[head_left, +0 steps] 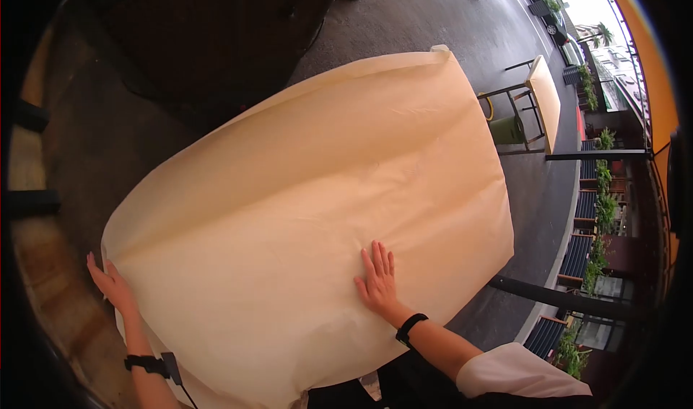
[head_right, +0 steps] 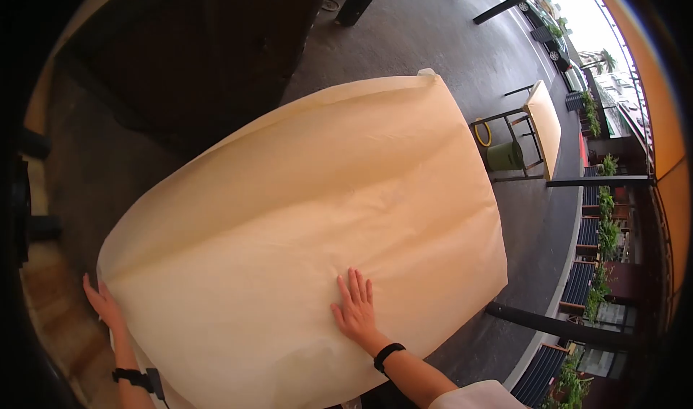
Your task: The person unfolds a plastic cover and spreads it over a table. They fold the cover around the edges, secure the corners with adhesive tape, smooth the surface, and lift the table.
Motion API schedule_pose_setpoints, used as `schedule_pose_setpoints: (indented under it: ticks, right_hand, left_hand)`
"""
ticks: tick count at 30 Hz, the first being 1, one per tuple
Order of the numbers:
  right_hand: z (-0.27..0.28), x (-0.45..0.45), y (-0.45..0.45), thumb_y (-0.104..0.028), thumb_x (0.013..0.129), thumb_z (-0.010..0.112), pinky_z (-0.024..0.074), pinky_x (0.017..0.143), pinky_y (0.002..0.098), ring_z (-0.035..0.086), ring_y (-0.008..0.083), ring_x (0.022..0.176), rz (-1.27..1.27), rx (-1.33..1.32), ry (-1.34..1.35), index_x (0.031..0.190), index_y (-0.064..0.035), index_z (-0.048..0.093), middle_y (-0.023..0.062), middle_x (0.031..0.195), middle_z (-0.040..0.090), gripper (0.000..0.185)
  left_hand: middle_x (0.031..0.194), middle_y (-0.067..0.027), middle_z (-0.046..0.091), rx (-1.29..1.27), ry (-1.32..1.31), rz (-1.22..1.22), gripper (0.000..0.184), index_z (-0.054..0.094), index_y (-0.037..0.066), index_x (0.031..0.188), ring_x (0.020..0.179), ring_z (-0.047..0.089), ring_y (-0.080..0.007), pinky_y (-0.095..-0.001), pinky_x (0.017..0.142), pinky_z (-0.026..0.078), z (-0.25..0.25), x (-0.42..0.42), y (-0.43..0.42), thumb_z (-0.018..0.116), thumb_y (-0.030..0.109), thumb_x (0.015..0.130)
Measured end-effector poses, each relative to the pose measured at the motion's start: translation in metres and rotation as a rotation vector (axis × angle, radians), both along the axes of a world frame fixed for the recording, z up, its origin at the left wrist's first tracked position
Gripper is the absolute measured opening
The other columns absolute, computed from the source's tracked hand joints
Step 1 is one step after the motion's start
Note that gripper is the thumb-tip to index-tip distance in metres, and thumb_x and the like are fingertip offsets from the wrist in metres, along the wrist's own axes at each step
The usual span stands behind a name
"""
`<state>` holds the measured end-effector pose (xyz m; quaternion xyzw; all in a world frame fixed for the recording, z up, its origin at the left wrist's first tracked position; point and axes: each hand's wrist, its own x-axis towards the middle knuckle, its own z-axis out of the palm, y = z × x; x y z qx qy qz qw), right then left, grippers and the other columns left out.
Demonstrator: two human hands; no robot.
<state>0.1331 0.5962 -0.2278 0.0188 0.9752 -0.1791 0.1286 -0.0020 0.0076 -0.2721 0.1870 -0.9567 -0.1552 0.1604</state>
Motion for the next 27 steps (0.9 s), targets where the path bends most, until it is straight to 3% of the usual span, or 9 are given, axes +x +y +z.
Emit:
schedule_pose_setpoints:
  ticks: [1, 4, 10, 13, 16, 19, 22, 27]
  right_hand:
    - [0.000, 0.001, 0.001, -0.025, 0.091, 0.059, 0.0084, 0.119, 0.0563, 0.014, 0.0397, 0.149, -0.003, -0.005, -0.003, 0.151, -0.0041, 0.030, 0.0242, 0.159, 0.018, 0.070]
    - [0.003, 0.014, 0.001, -0.024, 0.091, 0.059, 0.0072, 0.119, 0.0559, 0.014, 0.0401, 0.149, -0.027, -0.007, 0.007, 0.151, -0.0038, 0.030, 0.0246, 0.159, 0.018, 0.069]
    - [0.024, 0.069, 0.021, -0.022, 0.091, 0.058, 0.0053, 0.119, 0.0554, 0.011, 0.0386, 0.150, -0.356, 0.186, 0.045, 0.152, -0.0046, 0.027, 0.0248, 0.159, 0.017, 0.071]
    - [0.007, 0.097, 0.044, -0.020, 0.095, 0.052, 0.0044, 0.119, 0.0511, 0.010, 0.0392, 0.149, -0.753, 0.296, 0.047, 0.153, 0.0002, 0.020, 0.0271, 0.159, 0.016, 0.069]
    - [-0.021, 0.116, 0.070, -0.027, 0.098, 0.051, 0.0062, 0.119, 0.0512, 0.009, 0.0382, 0.150, -1.011, 0.247, 0.047, 0.153, 0.0012, 0.015, 0.0247, 0.160, 0.010, 0.072]
    - [-0.047, 0.126, 0.081, -0.031, 0.100, 0.047, 0.0093, 0.120, 0.0462, 0.010, 0.0391, 0.149, -1.173, -0.001, 0.104, 0.152, 0.0051, 0.015, 0.0265, 0.160, 0.011, 0.071]
    - [-0.055, 0.128, 0.081, -0.030, 0.101, 0.047, 0.0125, 0.120, 0.0435, 0.012, 0.0399, 0.148, -1.259, -0.036, 0.150, 0.151, 0.0060, 0.014, 0.0280, 0.159, 0.012, 0.070]
    - [-0.052, 0.136, 0.070, -0.029, 0.101, 0.046, 0.0157, 0.119, 0.0428, 0.016, 0.0402, 0.147, -1.352, -0.110, 0.144, 0.152, 0.0046, 0.012, 0.0281, 0.158, 0.016, 0.070]
  left_hand:
    - [0.153, -0.0186, 0.036, -0.068, 0.039, -0.103, 0.055, 0.035, 0.000, 0.147, 0.142, 0.033, -0.0363, -0.0456, 0.116, 0.024, 0.018, 0.001, 0.034, 0.042, 0.030, 0.102]
    - [0.160, -0.0140, 0.024, -0.193, -0.171, -0.360, 0.055, 0.030, 0.004, 0.151, 0.149, 0.016, -0.0355, -0.0551, 0.118, 0.013, 0.052, 0.011, 0.107, 0.042, 0.023, 0.101]
    - [0.163, -0.0111, 0.017, -0.204, -0.409, -0.167, 0.055, 0.026, 0.013, 0.154, 0.150, 0.012, -0.0364, -0.0624, 0.116, 0.013, -0.007, 0.025, 0.094, 0.038, 0.023, 0.102]
    - [0.163, -0.0101, 0.017, -0.230, -0.454, -0.148, 0.054, 0.025, 0.014, 0.155, 0.150, 0.010, -0.0365, -0.0637, 0.115, 0.010, -0.007, 0.023, 0.080, 0.037, 0.026, 0.104]
    - [0.163, -0.0121, 0.018, -0.306, -0.419, -0.157, 0.053, 0.027, 0.013, 0.155, 0.150, 0.013, -0.0375, -0.0606, 0.116, 0.015, -0.022, 0.029, 0.055, 0.035, 0.024, 0.103]
    - [0.162, -0.0137, 0.020, -0.135, -0.190, -0.228, 0.052, 0.030, 0.012, 0.153, 0.149, 0.015, -0.0393, -0.0538, 0.118, 0.016, -0.034, 0.029, 0.030, 0.035, 0.024, 0.104]
    - [0.161, -0.0141, 0.022, -0.073, -0.205, -0.212, 0.050, 0.031, 0.011, 0.153, 0.147, 0.016, -0.0406, -0.0485, 0.119, 0.018, -0.032, 0.030, 0.032, 0.035, 0.024, 0.104]
    - [0.158, -0.0213, 0.024, -0.075, -0.154, -0.182, 0.049, 0.033, 0.005, 0.150, 0.145, 0.020, -0.0413, -0.0483, 0.118, 0.020, -0.045, 0.032, 0.015, 0.040, 0.021, 0.104]
